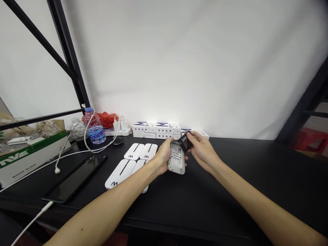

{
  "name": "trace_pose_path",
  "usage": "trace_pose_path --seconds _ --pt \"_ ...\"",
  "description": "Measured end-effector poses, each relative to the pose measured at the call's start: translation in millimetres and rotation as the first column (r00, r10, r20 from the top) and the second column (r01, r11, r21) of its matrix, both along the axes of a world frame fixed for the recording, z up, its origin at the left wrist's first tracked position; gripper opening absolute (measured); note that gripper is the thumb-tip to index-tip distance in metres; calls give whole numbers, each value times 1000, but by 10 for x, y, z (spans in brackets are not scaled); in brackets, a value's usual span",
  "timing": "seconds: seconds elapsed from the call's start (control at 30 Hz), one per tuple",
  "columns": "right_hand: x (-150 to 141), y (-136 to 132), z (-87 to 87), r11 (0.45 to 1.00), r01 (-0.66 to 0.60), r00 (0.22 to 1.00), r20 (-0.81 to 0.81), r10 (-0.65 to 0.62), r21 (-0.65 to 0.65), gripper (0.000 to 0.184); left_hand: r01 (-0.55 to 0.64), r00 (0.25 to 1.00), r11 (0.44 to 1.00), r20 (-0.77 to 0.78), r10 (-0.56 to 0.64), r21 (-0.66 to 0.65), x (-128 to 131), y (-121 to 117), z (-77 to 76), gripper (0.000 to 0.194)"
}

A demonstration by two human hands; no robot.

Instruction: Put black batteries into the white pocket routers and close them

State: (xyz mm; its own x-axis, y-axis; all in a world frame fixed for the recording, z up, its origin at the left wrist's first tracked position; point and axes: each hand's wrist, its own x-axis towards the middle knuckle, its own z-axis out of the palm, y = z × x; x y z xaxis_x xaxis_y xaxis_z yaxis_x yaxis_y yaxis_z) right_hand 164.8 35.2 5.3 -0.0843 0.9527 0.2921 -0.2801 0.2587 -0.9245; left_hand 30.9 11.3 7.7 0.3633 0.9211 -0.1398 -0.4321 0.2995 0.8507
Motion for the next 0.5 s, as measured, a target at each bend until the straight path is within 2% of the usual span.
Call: trace_pose_path --seconds 0.17,0.37,0.5 --pt "79 16 7 986 24 979 195 -56 165 30 12 1000 1000 -3 -12 14 -33 15 32 50" --pt "92 -55 65 918 72 907 357 -224 391 32 50 998 999 -38 -51 -13 -49 3 22 53" --pt "108 -69 94 904 27 893 396 -213 427 33 48 997 998 -64 -46 31 -55 -7 5 50"
